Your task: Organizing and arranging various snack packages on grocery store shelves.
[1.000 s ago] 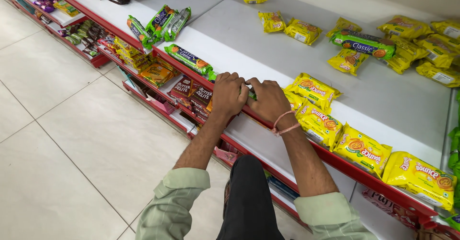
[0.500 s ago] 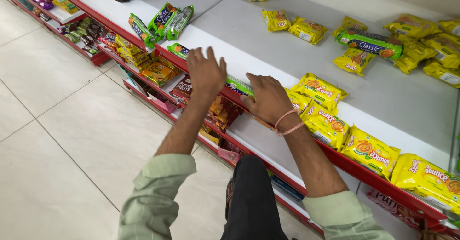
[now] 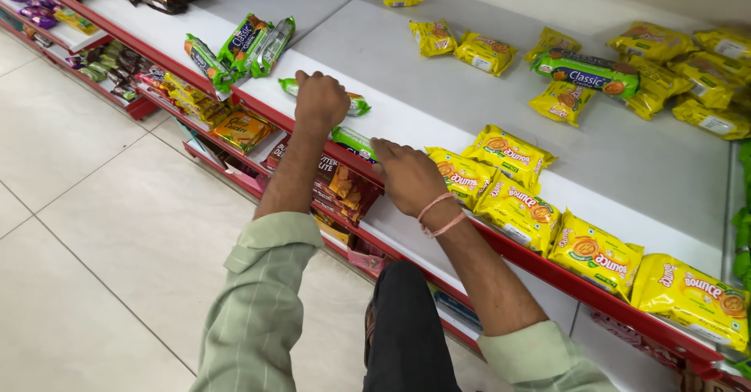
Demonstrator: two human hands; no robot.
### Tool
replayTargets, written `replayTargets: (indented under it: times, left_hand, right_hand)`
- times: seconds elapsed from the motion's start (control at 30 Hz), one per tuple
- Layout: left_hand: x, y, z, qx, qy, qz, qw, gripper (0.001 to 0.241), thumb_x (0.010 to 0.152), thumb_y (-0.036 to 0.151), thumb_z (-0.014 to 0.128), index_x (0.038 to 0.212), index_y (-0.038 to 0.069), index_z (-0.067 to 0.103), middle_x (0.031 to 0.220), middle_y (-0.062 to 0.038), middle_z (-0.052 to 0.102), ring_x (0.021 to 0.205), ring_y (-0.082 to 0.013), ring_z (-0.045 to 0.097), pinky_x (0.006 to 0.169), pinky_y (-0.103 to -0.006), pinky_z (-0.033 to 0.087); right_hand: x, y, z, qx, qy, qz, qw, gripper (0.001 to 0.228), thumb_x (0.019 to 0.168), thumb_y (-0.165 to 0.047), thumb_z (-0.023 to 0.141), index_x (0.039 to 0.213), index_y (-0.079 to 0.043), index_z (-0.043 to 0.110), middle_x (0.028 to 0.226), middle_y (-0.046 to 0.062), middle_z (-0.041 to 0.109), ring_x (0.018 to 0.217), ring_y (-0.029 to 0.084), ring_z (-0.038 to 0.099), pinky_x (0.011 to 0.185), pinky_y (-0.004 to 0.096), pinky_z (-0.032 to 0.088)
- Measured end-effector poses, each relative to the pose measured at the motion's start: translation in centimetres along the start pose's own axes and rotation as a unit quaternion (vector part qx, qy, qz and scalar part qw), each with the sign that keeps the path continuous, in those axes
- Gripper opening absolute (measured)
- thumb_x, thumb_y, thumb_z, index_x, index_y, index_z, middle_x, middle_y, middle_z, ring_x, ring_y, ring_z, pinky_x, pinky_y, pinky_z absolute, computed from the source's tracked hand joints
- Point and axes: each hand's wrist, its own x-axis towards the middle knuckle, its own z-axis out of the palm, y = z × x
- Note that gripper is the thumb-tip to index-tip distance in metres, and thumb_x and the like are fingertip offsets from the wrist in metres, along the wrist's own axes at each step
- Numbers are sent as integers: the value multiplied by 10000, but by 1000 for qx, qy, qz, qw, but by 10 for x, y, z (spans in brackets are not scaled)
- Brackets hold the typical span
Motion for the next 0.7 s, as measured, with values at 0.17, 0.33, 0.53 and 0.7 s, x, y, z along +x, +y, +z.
replayTargets:
  times: [0.17, 0.33, 0.53, 0.7]
  left_hand:
    - [15, -14, 58, -58, 40, 124, 990, 276, 878, 125, 607, 1067, 76, 803, 949, -161, 741, 933, -288, 643, 1031, -470, 354]
    - [-24, 41, 5, -144, 26, 86, 985, 256, 859, 180, 701, 1083, 226, 817, 1048, -91, 738, 1040, -370, 584, 888, -531, 351]
    - [-19, 40, 17, -227, -56, 122, 965, 278, 849, 234, 733, 1118, 230, 804, 1039, -135, 681, 951, -330, 673, 900, -438, 528]
    - [-14, 38, 28, -234, -84, 171, 954, 247, 828, 242, 739, 1050, 181, 827, 1039, -133, 703, 979, -331, 678, 914, -423, 536]
  right_hand:
    - [2, -1, 0, 41, -1, 37, 998, 464, 918, -78, 591, 1381, -49, 592, 1327, 175, 659, 1116, 391, 644, 935, 491, 513]
    - [2, -10, -6, -25, 16, 47, 998, 520, 817, -78, 666, 1337, -93, 669, 1357, 182, 574, 1256, 380, 515, 1029, 477, 455]
    - [9, -4, -6, -66, 76, 32, 994, 418, 738, -133, 747, 1151, -194, 773, 1508, 234, 406, 1408, 437, 365, 1078, 572, 333]
    - [18, 10, -8, -30, -2, 90, 995, 413, 801, -249, 752, 1212, -284, 765, 1505, 255, 434, 1386, 425, 408, 1110, 563, 330]
